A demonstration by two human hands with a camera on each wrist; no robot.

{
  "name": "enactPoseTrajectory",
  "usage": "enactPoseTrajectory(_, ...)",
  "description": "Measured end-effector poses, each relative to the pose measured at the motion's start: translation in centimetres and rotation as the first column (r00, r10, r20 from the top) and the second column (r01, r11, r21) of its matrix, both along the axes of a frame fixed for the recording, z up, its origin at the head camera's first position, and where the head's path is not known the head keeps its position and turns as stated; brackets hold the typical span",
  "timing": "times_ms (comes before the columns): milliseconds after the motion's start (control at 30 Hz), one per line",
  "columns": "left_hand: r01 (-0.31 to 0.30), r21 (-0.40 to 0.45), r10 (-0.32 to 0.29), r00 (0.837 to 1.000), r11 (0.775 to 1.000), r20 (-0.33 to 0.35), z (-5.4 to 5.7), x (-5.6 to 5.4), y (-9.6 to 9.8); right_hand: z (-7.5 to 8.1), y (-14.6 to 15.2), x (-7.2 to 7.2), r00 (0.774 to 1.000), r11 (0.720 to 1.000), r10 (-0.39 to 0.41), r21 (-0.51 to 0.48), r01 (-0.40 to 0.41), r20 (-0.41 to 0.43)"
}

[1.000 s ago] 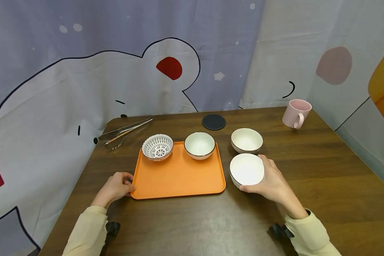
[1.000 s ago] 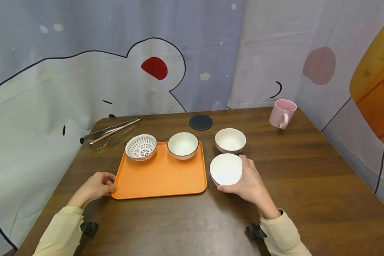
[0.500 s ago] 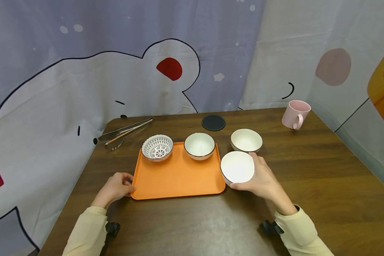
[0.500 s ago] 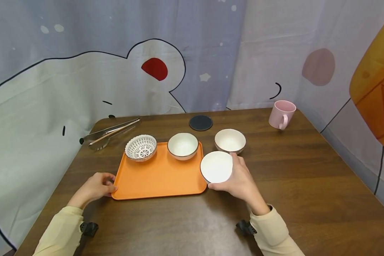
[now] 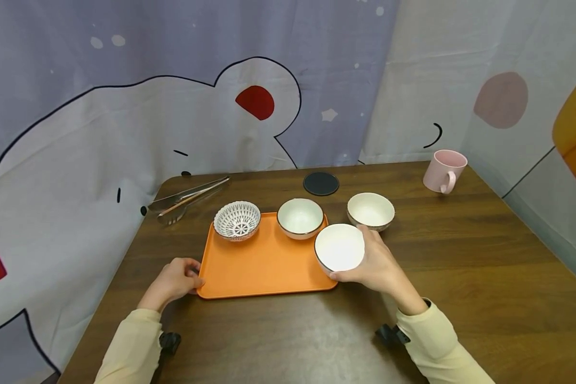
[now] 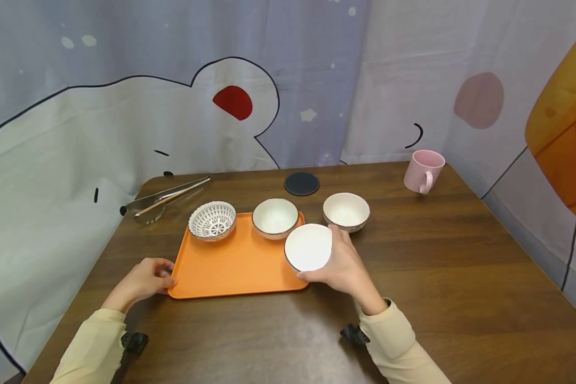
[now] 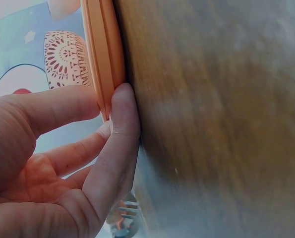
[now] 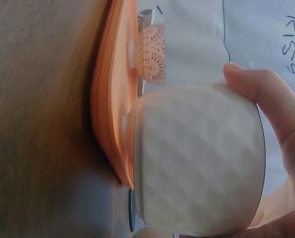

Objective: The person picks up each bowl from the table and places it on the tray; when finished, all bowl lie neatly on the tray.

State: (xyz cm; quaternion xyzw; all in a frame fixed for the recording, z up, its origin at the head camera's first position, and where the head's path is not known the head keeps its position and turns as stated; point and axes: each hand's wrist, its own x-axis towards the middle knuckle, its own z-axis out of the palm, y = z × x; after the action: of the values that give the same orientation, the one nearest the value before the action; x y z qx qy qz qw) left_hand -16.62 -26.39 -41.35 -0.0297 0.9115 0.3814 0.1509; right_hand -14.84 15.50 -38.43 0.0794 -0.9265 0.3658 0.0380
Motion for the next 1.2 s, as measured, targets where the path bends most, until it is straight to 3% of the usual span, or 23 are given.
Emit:
enactPoseTrajectory(467, 0.01, -0.007, -0.01, 1.0, 1.0, -0.011, 0.0, 0.0, -0.1, 0.1, -1.9, -0.5, 0.998, 1.0, 0.028, -0.016, -0.027, 0.059)
enactPoseTrajectory(1200, 0.009, -0.02, -0.009, 1.0, 1.0, -0.004, -0.1, -0.1, -0.2, 0.7, -5.9, -1.1, 0.993, 0.996, 0.081, -0.04, -0.078, 0.082)
